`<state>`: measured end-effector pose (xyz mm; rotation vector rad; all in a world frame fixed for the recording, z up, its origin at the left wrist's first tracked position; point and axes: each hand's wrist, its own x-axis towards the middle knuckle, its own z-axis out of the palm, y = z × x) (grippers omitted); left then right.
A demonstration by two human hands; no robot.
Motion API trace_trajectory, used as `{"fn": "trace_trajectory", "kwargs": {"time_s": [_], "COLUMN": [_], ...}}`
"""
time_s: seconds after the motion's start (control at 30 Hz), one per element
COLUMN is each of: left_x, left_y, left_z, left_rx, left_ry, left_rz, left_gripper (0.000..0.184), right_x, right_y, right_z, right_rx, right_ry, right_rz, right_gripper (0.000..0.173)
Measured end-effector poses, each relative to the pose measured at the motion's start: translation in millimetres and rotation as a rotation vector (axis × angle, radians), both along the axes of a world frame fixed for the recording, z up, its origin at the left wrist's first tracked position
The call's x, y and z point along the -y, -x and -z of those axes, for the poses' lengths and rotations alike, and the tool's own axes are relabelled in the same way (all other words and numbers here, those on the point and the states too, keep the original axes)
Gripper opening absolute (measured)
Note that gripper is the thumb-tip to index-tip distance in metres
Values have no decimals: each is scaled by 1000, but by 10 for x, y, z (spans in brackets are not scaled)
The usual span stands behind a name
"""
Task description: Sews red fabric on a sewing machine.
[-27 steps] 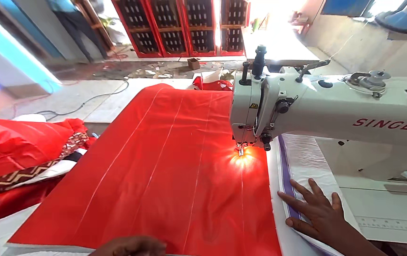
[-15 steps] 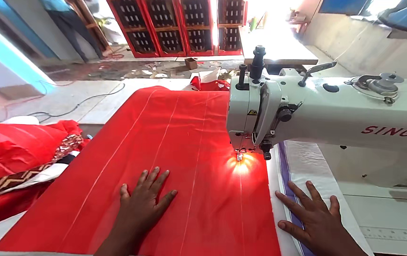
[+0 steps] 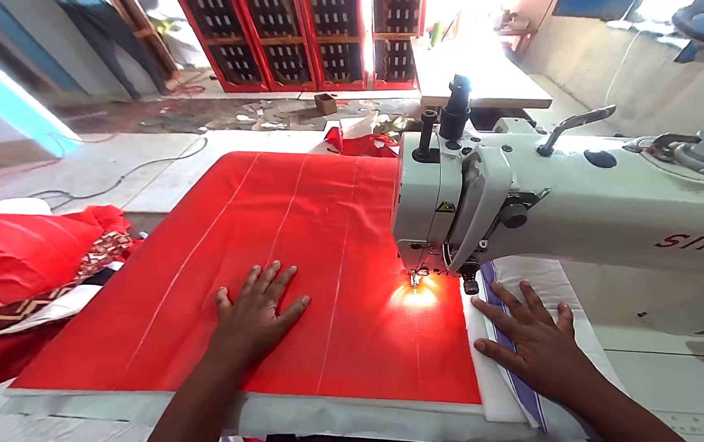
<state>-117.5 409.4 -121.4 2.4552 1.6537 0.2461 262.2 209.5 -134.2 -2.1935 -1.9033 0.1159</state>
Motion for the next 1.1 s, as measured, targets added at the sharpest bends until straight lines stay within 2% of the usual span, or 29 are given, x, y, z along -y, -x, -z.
{"fn": "trace_trajectory", "kwargs": {"time_s": [0.33, 0.57, 0.7, 0.83, 0.9, 0.97, 1.03, 1.1], "left_x": [-402, -662, -823, -983, -1064, -1139, -1205, -1257], "left_y": [-211, -342, -409, -501, -539, -571, -607, -640], "left_z": [-75, -74, -76, -108, -111, -106, -108, -125], "left_rx": [-30, -8, -15, -3, -8, -3, 10, 7], "left_ry": [50, 40, 36, 55, 51, 39, 33, 33], "left_rz": [1, 1, 0, -7, -4, 0, 0, -4], "left_gripper": [66, 64, 66, 65, 65, 65, 63, 62], "right_x": [-410, -698, -843, -958, -1031, -1105, -1131, -1076], "right_y": [-153, -271, -307, -380, -394, -454, -624, -661], "right_z": [-169, -283, -376, -347, -383, -347, -169, -120], "right_rx": [-37, -91, -93, -75, -63, -53, -65, -102], "right_ry": [154, 151, 219, 99, 150, 187, 89, 10], "right_rz": [35, 5, 20, -65, -96, -132, -178, -108], "right_gripper": [72, 56, 53, 37, 29, 28, 30, 31]}}
